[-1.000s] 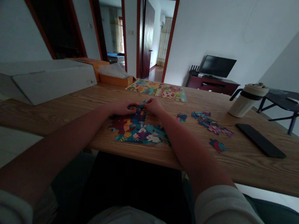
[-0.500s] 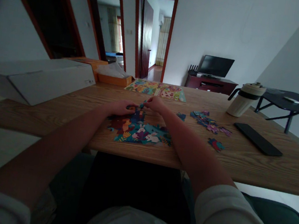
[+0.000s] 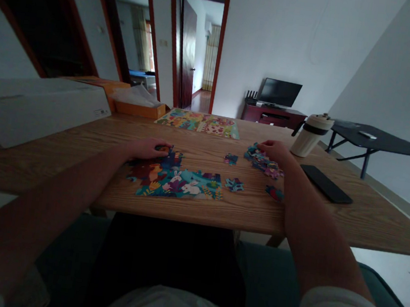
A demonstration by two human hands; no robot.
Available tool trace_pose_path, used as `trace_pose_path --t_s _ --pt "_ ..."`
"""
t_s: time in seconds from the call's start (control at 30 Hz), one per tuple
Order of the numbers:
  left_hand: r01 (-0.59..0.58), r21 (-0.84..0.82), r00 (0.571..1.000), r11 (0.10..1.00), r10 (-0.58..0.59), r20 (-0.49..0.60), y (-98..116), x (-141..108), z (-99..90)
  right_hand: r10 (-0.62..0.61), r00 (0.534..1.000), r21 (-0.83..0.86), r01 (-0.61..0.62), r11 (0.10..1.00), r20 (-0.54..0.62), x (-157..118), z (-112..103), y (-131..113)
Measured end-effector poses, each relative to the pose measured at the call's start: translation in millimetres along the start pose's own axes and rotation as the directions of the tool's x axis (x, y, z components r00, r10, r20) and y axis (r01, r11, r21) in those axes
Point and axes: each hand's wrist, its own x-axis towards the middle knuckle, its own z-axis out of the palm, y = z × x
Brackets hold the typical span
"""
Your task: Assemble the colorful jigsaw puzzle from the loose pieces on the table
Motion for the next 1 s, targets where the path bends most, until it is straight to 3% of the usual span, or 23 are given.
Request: trace_pose_path --t_s 0.07,0.17,0.33,0.4,0.53,0.8,1.0 --pt "-0.008 -0.010 1.000 1.000 0.008 -0.007 -1 0 0.0 -0.002 0.999 -0.175 0.010 0.985 0.047 1 -2 15" --pt "-0.008 -0.016 1.000 1.000 0.008 -0.020 -2 -1 -0.2 0.023 0.998 -0.360 0.003 0.933 0.067 4 1 15" --pt "0.018 0.011 1.000 1.000 -0.018 -0.009 0 -3 -2.9 -0.043 0.996 -0.385 0.071 0.920 0.082 2 8 -3" --pt "0.027 0.021 1.000 0.999 -0.027 0.000 1 -4 -4.0 -0.108 0.975 -0.330 0.169 0.929 0.195 -4 14 -12" --pt "0.027 0.026 1.000 0.999 -0.027 -0.001 1 -5 -4.9 -0.191 0.871 -0.294 0.348 0.890 0.452 -17 33 -33" --pt "0.004 0.024 1.000 1.000 -0.004 0.007 -4 -2 -3.0 -0.205 0.847 -0.302 0.386 0.872 0.490 -22 52 -42" --pt "-0.003 0.012 1.000 1.000 0.003 -0.012 -6 -1 -0.9 -0.229 0.888 -0.272 0.353 0.895 0.399 -22 56 -44"
